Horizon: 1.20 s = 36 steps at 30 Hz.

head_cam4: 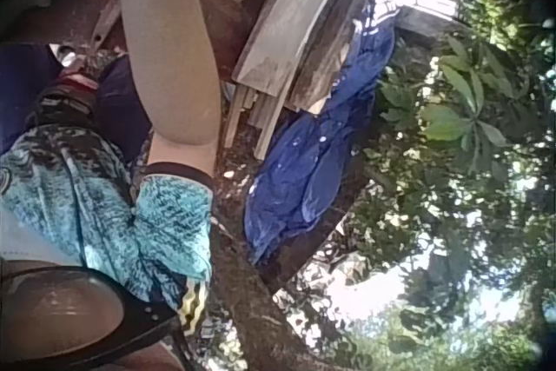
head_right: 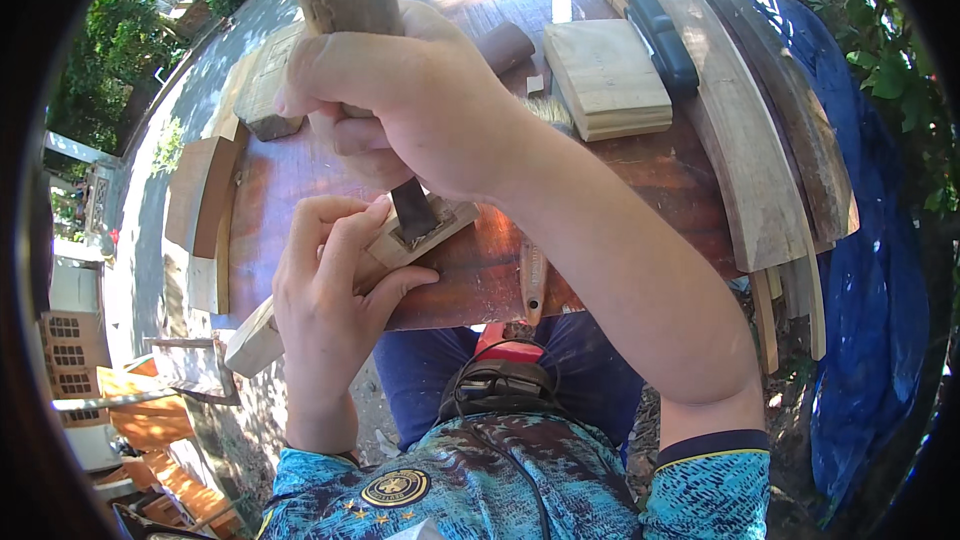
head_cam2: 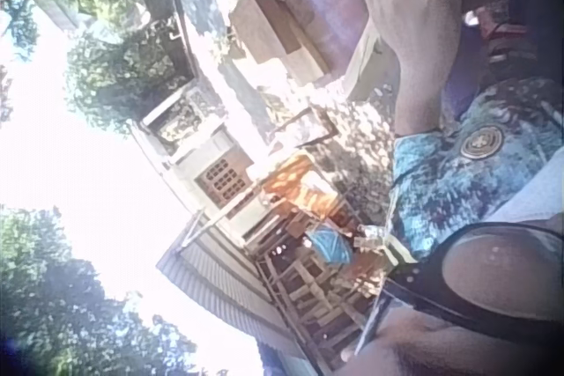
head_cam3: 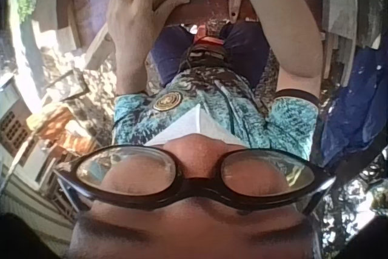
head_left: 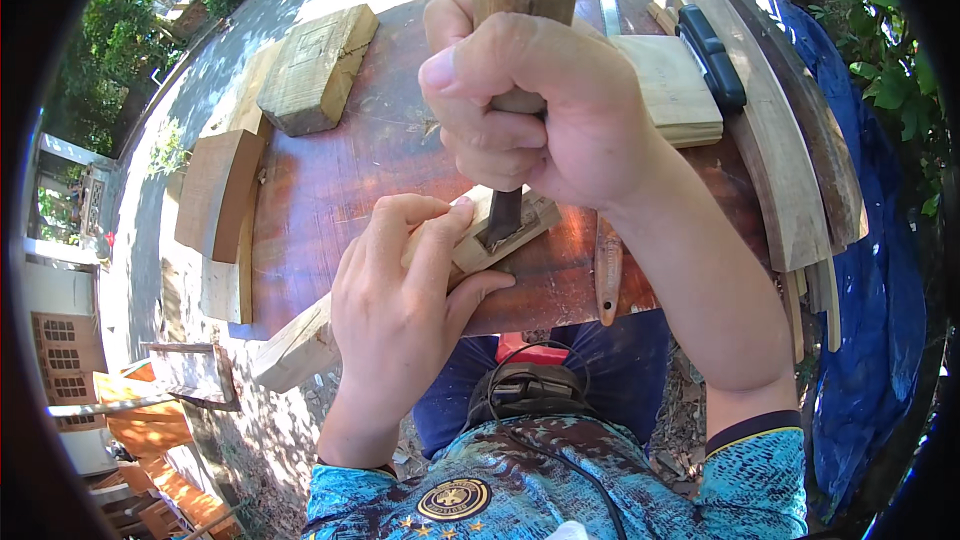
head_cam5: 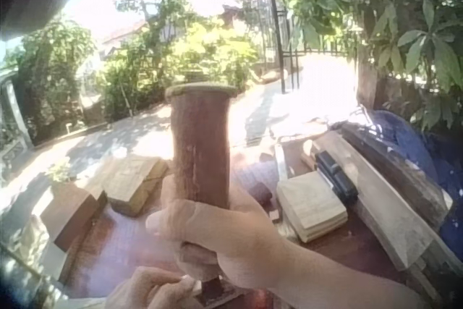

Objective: Chiseling a mortise or joint into a wooden block using a hand chisel.

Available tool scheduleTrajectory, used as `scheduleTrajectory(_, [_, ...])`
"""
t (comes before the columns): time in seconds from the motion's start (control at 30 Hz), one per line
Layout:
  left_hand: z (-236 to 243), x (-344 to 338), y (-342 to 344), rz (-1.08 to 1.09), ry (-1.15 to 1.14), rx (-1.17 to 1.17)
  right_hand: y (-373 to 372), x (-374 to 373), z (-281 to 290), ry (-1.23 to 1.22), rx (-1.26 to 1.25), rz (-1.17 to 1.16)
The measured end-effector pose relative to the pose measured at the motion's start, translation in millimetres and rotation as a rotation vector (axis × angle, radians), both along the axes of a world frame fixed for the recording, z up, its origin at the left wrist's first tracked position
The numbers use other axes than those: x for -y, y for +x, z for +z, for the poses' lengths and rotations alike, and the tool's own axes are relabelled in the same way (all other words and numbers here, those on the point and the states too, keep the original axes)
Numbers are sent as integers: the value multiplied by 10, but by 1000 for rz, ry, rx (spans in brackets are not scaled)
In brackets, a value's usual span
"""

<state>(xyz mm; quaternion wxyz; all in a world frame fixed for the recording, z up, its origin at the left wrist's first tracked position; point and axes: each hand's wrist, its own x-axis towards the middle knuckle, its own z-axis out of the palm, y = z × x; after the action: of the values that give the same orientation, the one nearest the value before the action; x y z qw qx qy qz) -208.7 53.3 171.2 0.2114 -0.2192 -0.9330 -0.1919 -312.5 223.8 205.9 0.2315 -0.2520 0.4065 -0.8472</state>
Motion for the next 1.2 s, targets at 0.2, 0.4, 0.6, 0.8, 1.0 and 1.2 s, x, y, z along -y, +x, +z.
scheduleTrajectory(0.2, [-92,-4,-29,5,-36,-100,-99,-61,-48,-207,46,-30])
scheduleTrajectory(0.4, [-2,15,-144,11,67,-2,-102,-192,-4,-238,-251,24])
scheduleTrajectory(0.6, [43,103,-255,-39,63,48,75,-30,3,21,-516,-281])
scheduleTrajectory(0.8, [77,192,-289,-28,33,239,93,25,-5,2,-493,-343])
scheduleTrajectory(1.0, [16,160,-294,-44,63,94,-125,-4,121,70,-337,-85])
scheduleTrajectory(1.2, [7,153,-310,-46,26,70,-281,13,106,24,-212,23])
